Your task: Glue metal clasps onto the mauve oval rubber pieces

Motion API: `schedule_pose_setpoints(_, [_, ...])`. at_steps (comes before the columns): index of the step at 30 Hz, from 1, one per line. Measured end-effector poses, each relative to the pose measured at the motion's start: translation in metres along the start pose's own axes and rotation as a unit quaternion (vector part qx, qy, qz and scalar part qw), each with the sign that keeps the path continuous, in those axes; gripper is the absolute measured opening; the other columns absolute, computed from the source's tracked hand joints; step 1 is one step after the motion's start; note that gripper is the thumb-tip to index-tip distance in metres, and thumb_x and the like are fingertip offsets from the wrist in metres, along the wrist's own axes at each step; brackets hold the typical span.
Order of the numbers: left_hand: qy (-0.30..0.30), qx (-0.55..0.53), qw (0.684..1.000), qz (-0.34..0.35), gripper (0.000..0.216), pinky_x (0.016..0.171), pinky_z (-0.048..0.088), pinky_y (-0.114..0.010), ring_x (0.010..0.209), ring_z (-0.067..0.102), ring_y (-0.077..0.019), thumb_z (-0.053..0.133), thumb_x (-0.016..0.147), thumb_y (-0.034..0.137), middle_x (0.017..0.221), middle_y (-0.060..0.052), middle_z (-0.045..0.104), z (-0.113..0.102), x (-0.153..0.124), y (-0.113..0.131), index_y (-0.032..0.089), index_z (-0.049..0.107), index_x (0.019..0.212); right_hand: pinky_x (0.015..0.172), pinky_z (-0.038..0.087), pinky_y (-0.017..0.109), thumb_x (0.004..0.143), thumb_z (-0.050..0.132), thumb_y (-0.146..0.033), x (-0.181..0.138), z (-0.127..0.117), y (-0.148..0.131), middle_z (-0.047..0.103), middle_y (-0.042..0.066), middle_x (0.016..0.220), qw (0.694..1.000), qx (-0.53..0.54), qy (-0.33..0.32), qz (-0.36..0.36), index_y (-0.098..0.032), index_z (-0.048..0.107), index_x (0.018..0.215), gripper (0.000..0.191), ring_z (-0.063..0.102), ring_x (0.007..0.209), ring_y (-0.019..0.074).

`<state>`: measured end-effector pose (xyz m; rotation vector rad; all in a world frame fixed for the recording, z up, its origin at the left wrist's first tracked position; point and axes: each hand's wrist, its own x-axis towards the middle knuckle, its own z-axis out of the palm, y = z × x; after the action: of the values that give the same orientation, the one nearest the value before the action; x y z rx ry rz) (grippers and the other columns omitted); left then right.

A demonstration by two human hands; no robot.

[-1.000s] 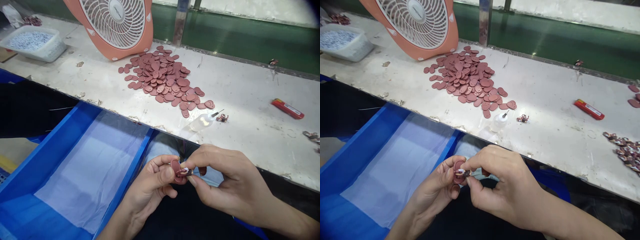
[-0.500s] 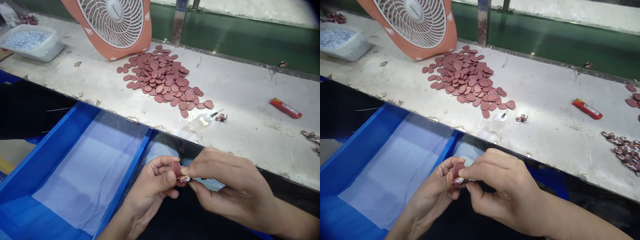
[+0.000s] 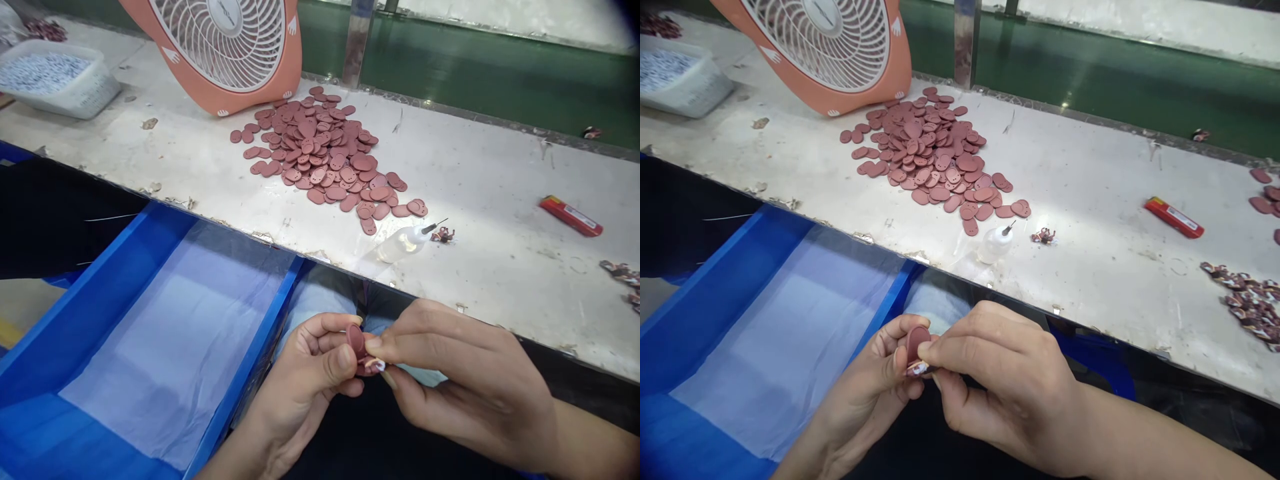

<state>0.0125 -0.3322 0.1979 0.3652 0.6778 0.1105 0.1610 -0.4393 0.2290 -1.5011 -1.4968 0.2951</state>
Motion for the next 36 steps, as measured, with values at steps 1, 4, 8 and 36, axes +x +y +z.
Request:
schedule_pose_setpoints(1, [0.001, 0.0, 1.0, 0.002, 0.028, 0.053, 0.053, -0.011, 0.064, 0.072, -0.0091, 0.091, 0.066, 0.028, 0.069, 0.002, 0.076, 0.0, 0.0, 0.0, 0.021, 0.078, 0.089, 0.065, 0.058, 0.021, 0.081, 0.064, 0.003, 0.001, 0.0, 0.0, 0.074, 0.003, 0.082, 1.0, -0.001, 0.005, -0.004, -0.015, 0.068, 0.105, 0.03, 0.068, 0.071, 0.0105])
schedule_pose_setpoints(4, [0.008, -0.007, 1.0, 0.003, 0.027, 0.055, 0.055, -0.012, 0.066, 0.073, -0.0095, 0.091, 0.067, 0.026, 0.072, 0.002, 0.077, -0.001, 0.0, -0.001, 0.021, 0.078, 0.09, 0.065, 0.059, 0.021, 0.082, 0.063, 0.004, 0.003, 0.001, 0.001, 0.074, 0.004, 0.082, 1.0, -0.01, 0.006, -0.018, -0.013, 0.069, 0.103, 0.029, 0.068, 0.072, 0.0105])
schedule_pose_setpoints(8, [0.016, -0.023, 1.0, 0.001, 0.027, 0.056, 0.057, -0.012, 0.066, 0.074, -0.0099, 0.091, 0.067, 0.025, 0.074, 0.001, 0.078, -0.002, 0.0, -0.001, 0.02, 0.079, 0.09, 0.064, 0.059, 0.022, 0.082, 0.063, 0.005, 0.003, 0.002, 0.002, 0.074, 0.005, 0.082, 0.999, -0.016, 0.008, -0.027, -0.014, 0.069, 0.105, 0.031, 0.068, 0.072, 0.0118])
schedule_pose_setpoints(36, [-0.101, -0.047, 0.994, -0.012, 0.028, 0.053, 0.058, -0.012, 0.066, 0.073, -0.0115, 0.087, 0.072, 0.024, 0.077, 0.0, 0.076, -0.021, 0.008, 0.008, 0.02, 0.076, 0.097, 0.063, 0.055, 0.02, 0.086, 0.067, -0.008, 0.006, 0.007, 0.004, 0.062, 0.002, 0.087, 0.999, 0.027, -0.01, 0.029, -0.018, 0.068, 0.112, 0.028, 0.061, 0.074, 0.01])
